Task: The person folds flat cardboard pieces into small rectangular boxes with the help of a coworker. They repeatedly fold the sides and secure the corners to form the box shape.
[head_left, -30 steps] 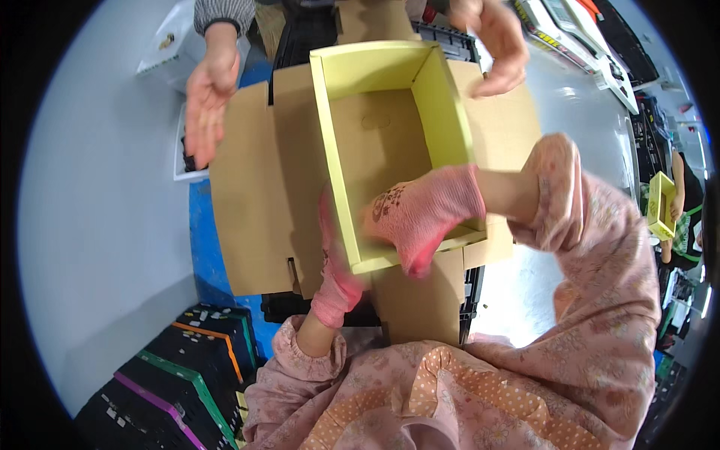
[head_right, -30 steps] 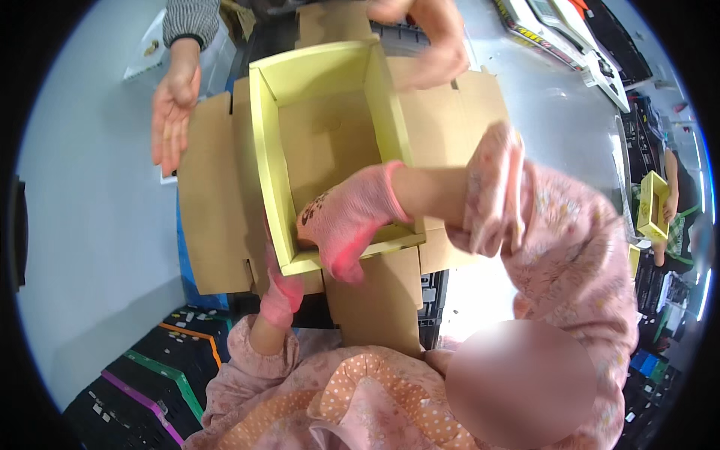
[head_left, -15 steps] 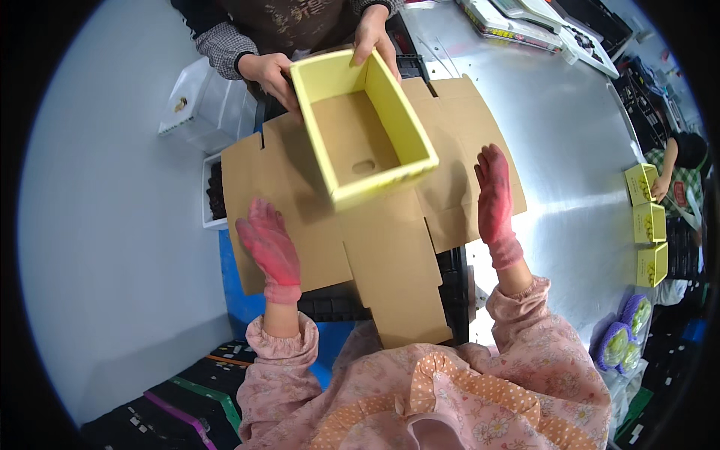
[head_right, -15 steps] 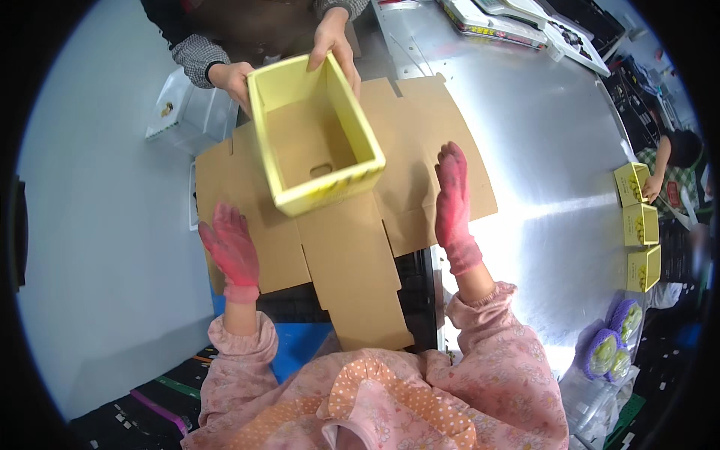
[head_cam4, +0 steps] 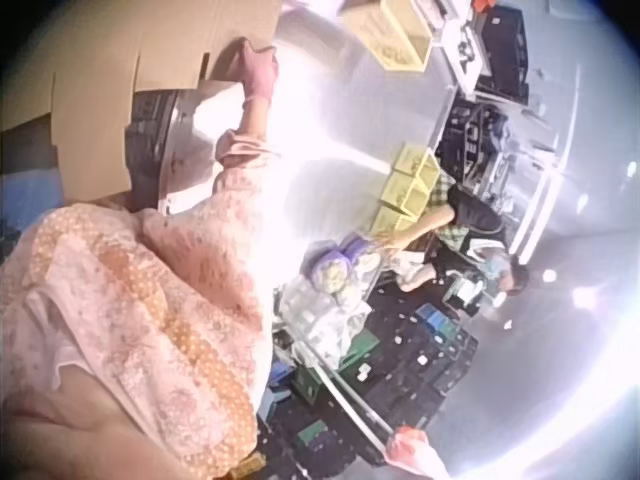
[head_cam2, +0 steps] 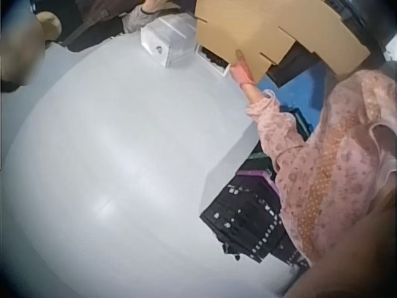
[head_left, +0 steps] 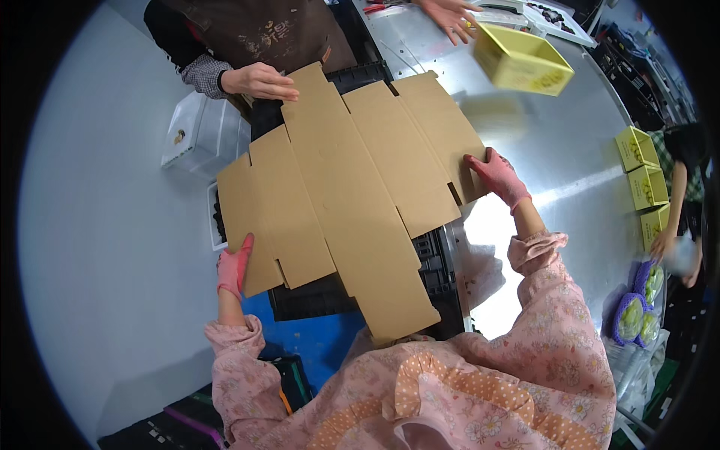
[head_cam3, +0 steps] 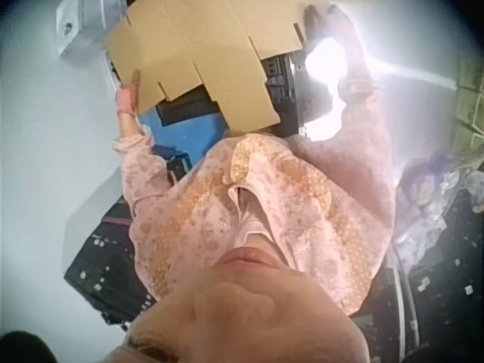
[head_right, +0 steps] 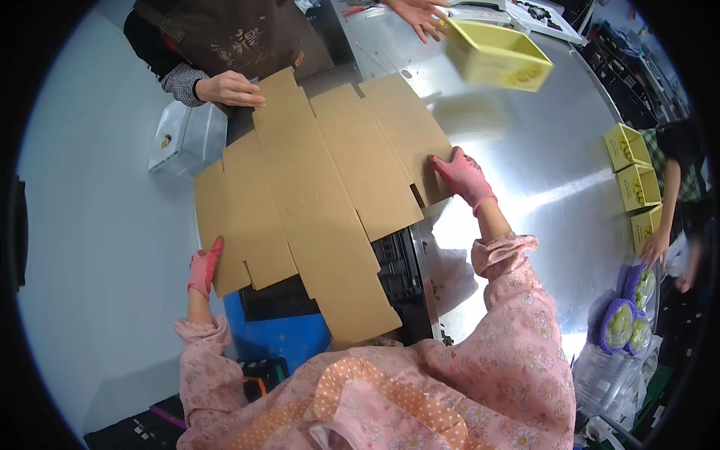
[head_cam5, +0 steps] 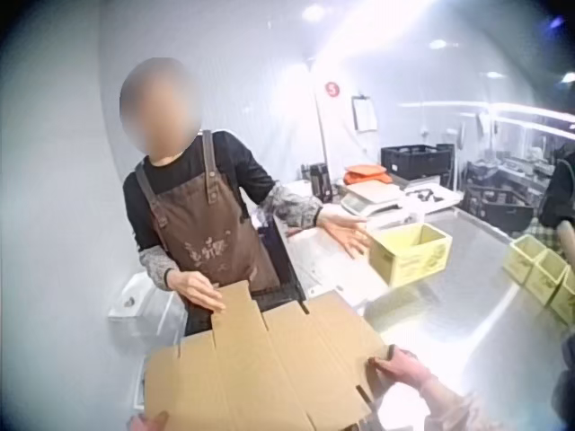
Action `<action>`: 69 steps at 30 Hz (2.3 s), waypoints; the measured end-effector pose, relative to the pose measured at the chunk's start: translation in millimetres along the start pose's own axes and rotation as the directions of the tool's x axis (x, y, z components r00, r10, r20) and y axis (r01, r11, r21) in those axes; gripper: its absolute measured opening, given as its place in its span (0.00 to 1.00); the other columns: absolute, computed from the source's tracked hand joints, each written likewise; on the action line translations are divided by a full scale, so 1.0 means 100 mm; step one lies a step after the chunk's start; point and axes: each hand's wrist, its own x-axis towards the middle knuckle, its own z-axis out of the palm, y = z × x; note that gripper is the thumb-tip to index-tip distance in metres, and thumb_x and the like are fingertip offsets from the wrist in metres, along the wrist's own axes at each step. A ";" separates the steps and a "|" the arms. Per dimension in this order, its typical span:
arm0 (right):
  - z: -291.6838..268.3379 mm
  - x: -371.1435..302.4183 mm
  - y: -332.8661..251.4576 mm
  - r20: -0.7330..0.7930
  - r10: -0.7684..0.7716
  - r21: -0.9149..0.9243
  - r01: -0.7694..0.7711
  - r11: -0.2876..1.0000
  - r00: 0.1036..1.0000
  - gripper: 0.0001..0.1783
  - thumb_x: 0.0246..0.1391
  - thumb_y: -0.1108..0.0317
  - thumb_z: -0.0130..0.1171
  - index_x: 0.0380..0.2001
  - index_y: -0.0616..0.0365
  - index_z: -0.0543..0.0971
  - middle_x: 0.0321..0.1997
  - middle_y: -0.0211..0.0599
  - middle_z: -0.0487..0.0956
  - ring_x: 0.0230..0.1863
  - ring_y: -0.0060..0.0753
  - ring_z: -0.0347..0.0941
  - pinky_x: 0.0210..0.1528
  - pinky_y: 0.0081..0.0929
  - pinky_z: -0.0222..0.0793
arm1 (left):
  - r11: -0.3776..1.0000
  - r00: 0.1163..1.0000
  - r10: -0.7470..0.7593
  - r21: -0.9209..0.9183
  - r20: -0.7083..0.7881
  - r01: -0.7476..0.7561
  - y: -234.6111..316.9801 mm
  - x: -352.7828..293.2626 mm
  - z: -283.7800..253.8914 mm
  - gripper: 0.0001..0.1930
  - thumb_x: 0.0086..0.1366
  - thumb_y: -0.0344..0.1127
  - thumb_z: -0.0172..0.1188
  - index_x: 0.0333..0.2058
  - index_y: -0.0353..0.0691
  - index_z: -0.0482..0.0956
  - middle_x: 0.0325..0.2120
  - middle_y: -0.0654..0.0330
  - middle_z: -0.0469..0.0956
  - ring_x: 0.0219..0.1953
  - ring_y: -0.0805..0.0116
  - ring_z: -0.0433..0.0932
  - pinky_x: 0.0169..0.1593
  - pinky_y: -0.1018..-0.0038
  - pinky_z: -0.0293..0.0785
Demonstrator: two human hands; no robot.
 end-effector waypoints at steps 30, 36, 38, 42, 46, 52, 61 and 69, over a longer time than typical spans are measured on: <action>0.49 -0.70 -0.52 0.090 -0.116 0.262 0.089 0.961 0.989 0.49 0.47 0.46 0.66 0.63 0.65 0.57 0.51 0.54 0.74 0.52 0.47 0.74 0.56 0.34 0.68 | 0.867 0.994 0.102 -0.494 0.039 -0.070 0.47 -0.60 0.72 0.50 0.44 0.55 0.76 0.55 0.25 0.62 0.49 0.48 0.74 0.49 0.60 0.74 0.53 0.69 0.70; 0.51 -0.50 -0.56 0.043 -0.208 0.206 0.195 0.959 0.977 0.34 0.48 0.53 0.65 0.50 0.67 0.67 0.40 0.54 0.79 0.43 0.47 0.78 0.47 0.38 0.72 | 0.857 0.961 0.081 -0.510 0.264 0.068 0.61 -0.60 0.52 0.35 0.48 0.44 0.76 0.48 0.28 0.70 0.42 0.52 0.78 0.42 0.66 0.77 0.46 0.72 0.74; 0.43 -0.72 -0.83 0.080 -0.262 -0.122 0.271 0.955 0.962 0.32 0.52 0.56 0.61 0.52 0.67 0.64 0.39 0.59 0.78 0.41 0.54 0.77 0.45 0.42 0.72 | 0.785 0.954 0.279 -0.598 0.110 -0.161 0.75 -0.72 0.53 0.31 0.49 0.40 0.75 0.47 0.29 0.71 0.39 0.53 0.79 0.40 0.66 0.78 0.44 0.72 0.74; 0.70 -1.18 -1.19 -0.106 -0.597 -0.126 0.585 0.801 0.795 0.36 0.50 0.74 0.54 0.62 0.58 0.56 0.57 0.63 0.64 0.42 0.60 0.76 0.43 0.42 0.75 | 0.859 0.782 0.510 0.256 -0.357 -0.444 1.49 -1.17 0.52 0.32 0.52 0.32 0.66 0.57 0.44 0.67 0.60 0.47 0.64 0.46 0.54 0.79 0.45 0.64 0.77; 0.76 -1.09 -1.15 -0.099 -0.725 0.073 0.732 0.678 0.682 0.28 0.53 0.70 0.59 0.57 0.55 0.65 0.69 0.59 0.53 0.43 0.55 0.77 0.44 0.38 0.75 | 0.666 0.715 0.690 0.292 0.108 -0.687 1.41 -1.11 0.61 0.32 0.54 0.36 0.65 0.59 0.49 0.67 0.63 0.56 0.60 0.44 0.53 0.78 0.49 0.62 0.74; 0.19 -0.70 -0.79 0.328 -0.861 0.227 0.852 0.472 0.390 0.29 0.43 0.76 0.65 0.53 0.56 0.72 0.74 0.44 0.50 0.61 0.47 0.67 0.53 0.34 0.71 | 0.527 0.305 0.787 -0.327 0.536 -0.785 0.84 -0.89 -0.13 0.34 0.44 0.31 0.74 0.54 0.46 0.73 0.66 0.53 0.54 0.64 0.52 0.59 0.66 0.63 0.55; 0.30 -0.33 -1.13 0.238 -0.971 -0.102 0.995 0.010 0.035 0.17 0.38 0.63 0.69 0.34 0.53 0.77 0.40 0.34 0.75 0.37 0.41 0.72 0.38 0.36 0.70 | 0.151 0.196 0.901 0.143 0.388 -0.978 0.85 -0.70 0.05 0.23 0.48 0.35 0.71 0.45 0.45 0.77 0.45 0.57 0.75 0.47 0.51 0.73 0.50 0.61 0.72; 0.84 -0.53 -1.34 -0.042 -0.964 -0.327 0.908 0.263 0.264 0.19 0.46 0.46 0.64 0.25 0.49 0.76 0.28 0.28 0.73 0.30 0.37 0.72 0.35 0.34 0.68 | 0.514 0.539 0.837 0.472 -0.094 -0.716 1.48 -1.05 0.72 0.22 0.58 0.48 0.62 0.50 0.50 0.75 0.35 0.60 0.78 0.31 0.56 0.78 0.35 0.61 0.75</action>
